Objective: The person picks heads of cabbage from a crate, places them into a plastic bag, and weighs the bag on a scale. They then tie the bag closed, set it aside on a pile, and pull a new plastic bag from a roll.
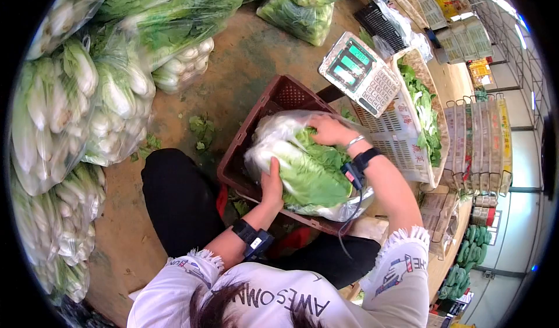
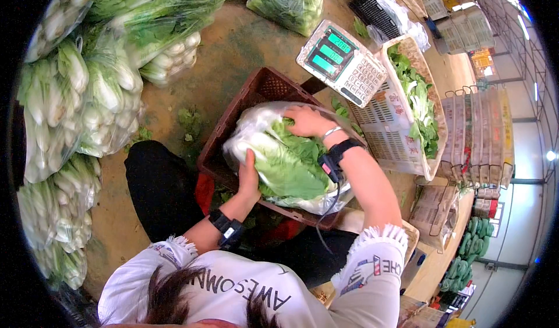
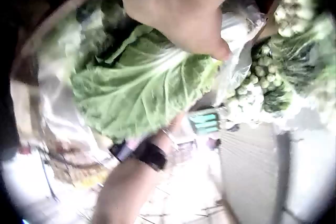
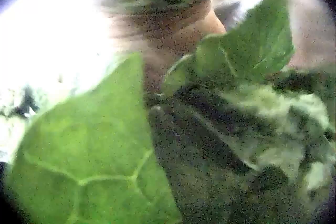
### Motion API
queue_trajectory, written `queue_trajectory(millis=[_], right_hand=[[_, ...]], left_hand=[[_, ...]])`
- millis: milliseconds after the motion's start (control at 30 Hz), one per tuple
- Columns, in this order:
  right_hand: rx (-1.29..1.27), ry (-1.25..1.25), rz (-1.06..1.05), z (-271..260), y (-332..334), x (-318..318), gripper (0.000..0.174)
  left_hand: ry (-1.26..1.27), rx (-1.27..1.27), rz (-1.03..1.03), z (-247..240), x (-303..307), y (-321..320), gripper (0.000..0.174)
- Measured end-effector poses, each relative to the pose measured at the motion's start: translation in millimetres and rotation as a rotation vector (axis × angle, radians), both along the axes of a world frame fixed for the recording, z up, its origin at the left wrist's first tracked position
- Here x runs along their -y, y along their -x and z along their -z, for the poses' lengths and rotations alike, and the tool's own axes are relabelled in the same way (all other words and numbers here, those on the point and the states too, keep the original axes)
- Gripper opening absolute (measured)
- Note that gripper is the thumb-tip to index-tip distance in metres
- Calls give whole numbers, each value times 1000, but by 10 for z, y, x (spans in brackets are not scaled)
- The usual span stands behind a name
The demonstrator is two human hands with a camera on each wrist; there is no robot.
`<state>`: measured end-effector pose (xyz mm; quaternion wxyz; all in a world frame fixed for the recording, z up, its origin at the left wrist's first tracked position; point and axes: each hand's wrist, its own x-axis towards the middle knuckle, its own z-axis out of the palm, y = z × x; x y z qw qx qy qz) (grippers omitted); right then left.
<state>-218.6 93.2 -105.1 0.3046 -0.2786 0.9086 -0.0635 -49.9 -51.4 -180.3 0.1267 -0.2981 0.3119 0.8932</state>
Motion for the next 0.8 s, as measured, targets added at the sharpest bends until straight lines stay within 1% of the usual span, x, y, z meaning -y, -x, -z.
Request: queue_trajectory(millis=[33,67,100,133,167,200,233,267,300,333,367,433,467,500,567,600,633,700,733,767,800], right_hand=[[-111,-3,-27,92,-106,-4,43],[-191,-17,-7,105,-115,-71,42],[-266,-30,12,-12,-128,-34,42],[-252,-32,15,-90,-142,0,42],[-132,-7,91,-158,-139,43,41],[-23,23,167,-219,-127,87,41],[-21,28,174,-266,-138,123,41],[113,148,199,-310,-136,158,45],[249,267,224,-346,-150,199,50],[287,214,177,-366,-187,250,74],[296,216,178,-374,-297,321,74],[-40,-288,55,-468,-694,616,93],[-97,-412,-23,-422,-805,691,104],[-92,-399,-28,-364,-826,688,104],[-268,-290,40,-211,-917,533,101],[-216,-208,83,-178,-846,407,103],[-183,-171,99,-231,-770,315,101],[-118,-112,136,-209,-639,172,100],[-124,-106,148,-204,-602,159,100],[-80,-80,143,-201,-567,160,100],[-33,-55,132,-195,-557,161,100]], left_hand=[[-1,1,2,100,-18,-24,64],[96,-20,1,205,-47,0,63],[194,-36,1,264,-53,19,62],[169,17,-6,189,11,82,58],[85,-18,-123,105,51,119,53],[33,-28,-155,101,76,119,52],[-20,-42,-186,90,105,127,51],[-18,-42,-182,72,120,147,51],[-21,-74,-209,40,137,156,49],[-23,-99,-235,31,148,145,48],[-20,-91,-234,107,122,134,48],[284,30,-153,418,35,96,45],[487,-7,-114,542,5,94,42],[546,15,-34,474,33,93,39],[544,-62,220,423,217,132,42],[495,-140,308,239,349,160,45],[840,-238,397,42,428,168,43],[1146,-284,626,-397,693,210,40],[1231,-294,570,-481,793,194,36],[1341,-260,564,-597,891,191,38],[1443,-231,534,-590,930,201,39]])
